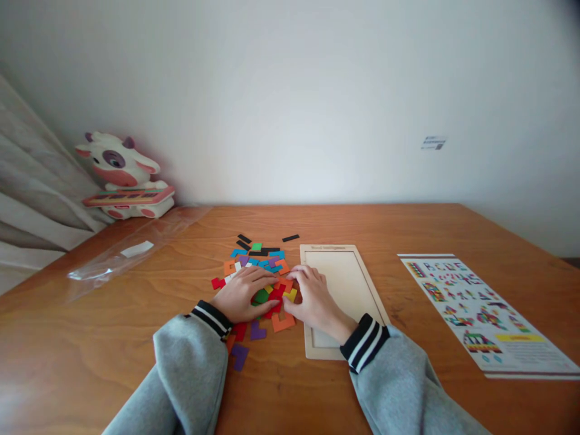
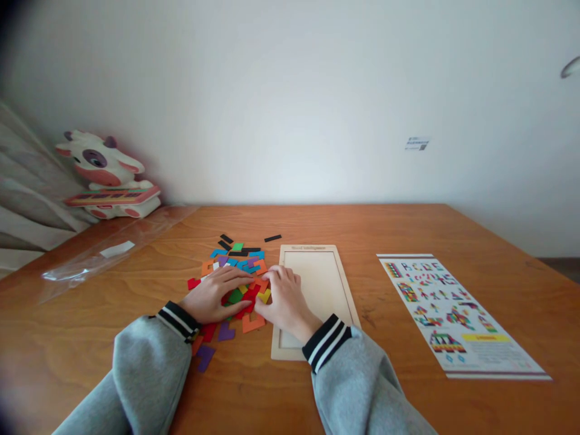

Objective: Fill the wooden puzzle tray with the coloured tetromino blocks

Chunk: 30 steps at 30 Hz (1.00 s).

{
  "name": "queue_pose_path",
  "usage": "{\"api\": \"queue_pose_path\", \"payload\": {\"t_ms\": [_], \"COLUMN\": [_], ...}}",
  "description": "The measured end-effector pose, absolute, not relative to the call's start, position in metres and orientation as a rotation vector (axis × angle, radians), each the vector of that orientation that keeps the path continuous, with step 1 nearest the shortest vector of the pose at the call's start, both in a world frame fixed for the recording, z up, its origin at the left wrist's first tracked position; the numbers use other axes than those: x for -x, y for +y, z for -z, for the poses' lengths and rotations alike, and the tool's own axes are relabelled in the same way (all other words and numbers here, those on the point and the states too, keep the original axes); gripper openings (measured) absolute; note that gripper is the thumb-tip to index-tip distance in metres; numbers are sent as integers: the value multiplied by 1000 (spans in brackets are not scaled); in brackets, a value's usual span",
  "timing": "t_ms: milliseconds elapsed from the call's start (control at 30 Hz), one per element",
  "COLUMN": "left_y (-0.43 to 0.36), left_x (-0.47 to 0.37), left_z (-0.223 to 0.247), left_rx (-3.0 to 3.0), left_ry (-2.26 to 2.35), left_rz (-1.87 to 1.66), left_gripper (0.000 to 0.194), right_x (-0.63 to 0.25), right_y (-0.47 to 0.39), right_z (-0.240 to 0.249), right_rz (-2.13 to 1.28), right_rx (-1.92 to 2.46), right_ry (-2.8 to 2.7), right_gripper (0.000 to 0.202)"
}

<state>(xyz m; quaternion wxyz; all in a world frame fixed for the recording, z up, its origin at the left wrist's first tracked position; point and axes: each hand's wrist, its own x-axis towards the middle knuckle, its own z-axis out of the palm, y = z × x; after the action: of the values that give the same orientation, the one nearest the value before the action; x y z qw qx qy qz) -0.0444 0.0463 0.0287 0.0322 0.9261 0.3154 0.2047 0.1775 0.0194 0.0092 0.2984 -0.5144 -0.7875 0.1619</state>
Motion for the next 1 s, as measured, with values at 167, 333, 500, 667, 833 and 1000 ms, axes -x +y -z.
{"api": "queue_pose_path", "payload": {"t_ms": [167, 333, 500, 667, 833, 1000], "left_y": [49, 46, 44, 42, 40, 41], "left_x": [42, 41, 40, 40, 39, 38], "left_z": [-23, -25, -28, -30, -32, -32], "left_rx": [-2830, -2768, -2739, -2743, -2738, -2768], "left_ry": [1021, 981, 981, 979, 946, 976], "left_rz": [-678, -616, -594, -581, -596, -596], "left_gripper": [43, 39, 41, 50, 48, 45], "right_x": [-177, -178, -178, -178, -179, -179], "right_y": [19, 17, 17, 17, 18, 19], "right_z": [-10, -10, -11, -13, -12, -11], "right_rz": [-467, -413, -408, -424, -409, -437], "right_rx": [1308, 1287, 1288, 1308, 1301, 1311], "right_ry": [-2078, -2129, -2152, -2131, -2126, -2119], "right_gripper": [24, 34, 33, 31, 25, 21]}}
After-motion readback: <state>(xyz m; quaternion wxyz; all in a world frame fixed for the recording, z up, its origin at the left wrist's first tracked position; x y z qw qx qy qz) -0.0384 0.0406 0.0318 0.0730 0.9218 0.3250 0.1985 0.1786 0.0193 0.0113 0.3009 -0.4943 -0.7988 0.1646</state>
